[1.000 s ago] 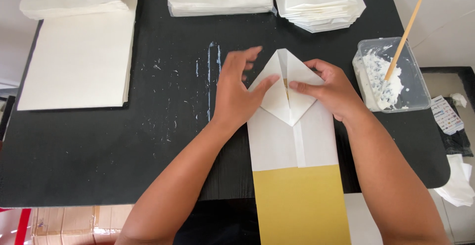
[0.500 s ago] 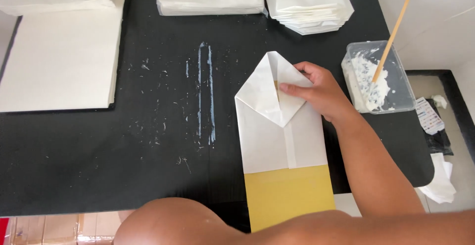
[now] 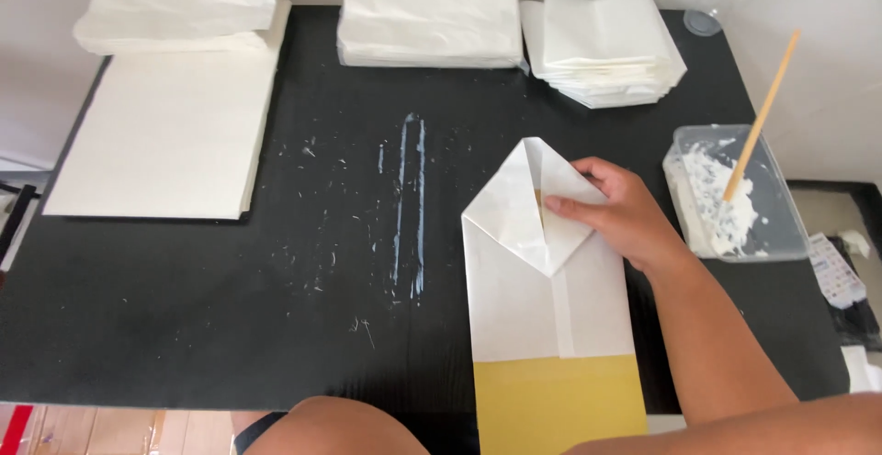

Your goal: The person folds a white paper sheet into a triangular shape and applies white paste to the edges using a wooden stick. They press the folded sections together to secure the shape.

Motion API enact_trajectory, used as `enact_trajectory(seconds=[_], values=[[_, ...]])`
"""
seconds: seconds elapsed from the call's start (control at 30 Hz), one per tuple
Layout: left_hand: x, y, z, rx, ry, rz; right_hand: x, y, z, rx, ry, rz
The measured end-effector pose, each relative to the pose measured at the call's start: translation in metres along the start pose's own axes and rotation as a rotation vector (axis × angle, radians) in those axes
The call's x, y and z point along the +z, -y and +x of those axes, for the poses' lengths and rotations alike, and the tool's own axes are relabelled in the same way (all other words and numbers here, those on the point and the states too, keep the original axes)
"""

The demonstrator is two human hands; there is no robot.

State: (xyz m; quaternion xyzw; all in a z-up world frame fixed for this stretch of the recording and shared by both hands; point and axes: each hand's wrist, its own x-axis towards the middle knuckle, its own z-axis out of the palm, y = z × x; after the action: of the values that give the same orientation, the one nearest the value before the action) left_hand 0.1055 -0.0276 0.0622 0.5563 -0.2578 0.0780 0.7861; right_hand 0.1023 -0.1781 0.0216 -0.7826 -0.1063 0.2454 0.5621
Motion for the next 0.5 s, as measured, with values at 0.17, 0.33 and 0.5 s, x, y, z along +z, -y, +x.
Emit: enact_trajectory(seconds=[0.17, 0.33, 0.5], values=[[-0.051, 0.041, -0.025, 0.039, 0.009, 0.037, 0.0, 0.005, -0.001, 0.053, -0.023, 0.017], [-0.052, 0.067, -0.054, 0.057, -0.007, -0.016, -0.005, -0.015, 0.015, -0.005, -0.016, 0.029], [0.008, 0.019, -0.052, 0.093, 0.037, -0.109, -0.006, -0.022, 0.017, -0.063, -0.025, 0.099]])
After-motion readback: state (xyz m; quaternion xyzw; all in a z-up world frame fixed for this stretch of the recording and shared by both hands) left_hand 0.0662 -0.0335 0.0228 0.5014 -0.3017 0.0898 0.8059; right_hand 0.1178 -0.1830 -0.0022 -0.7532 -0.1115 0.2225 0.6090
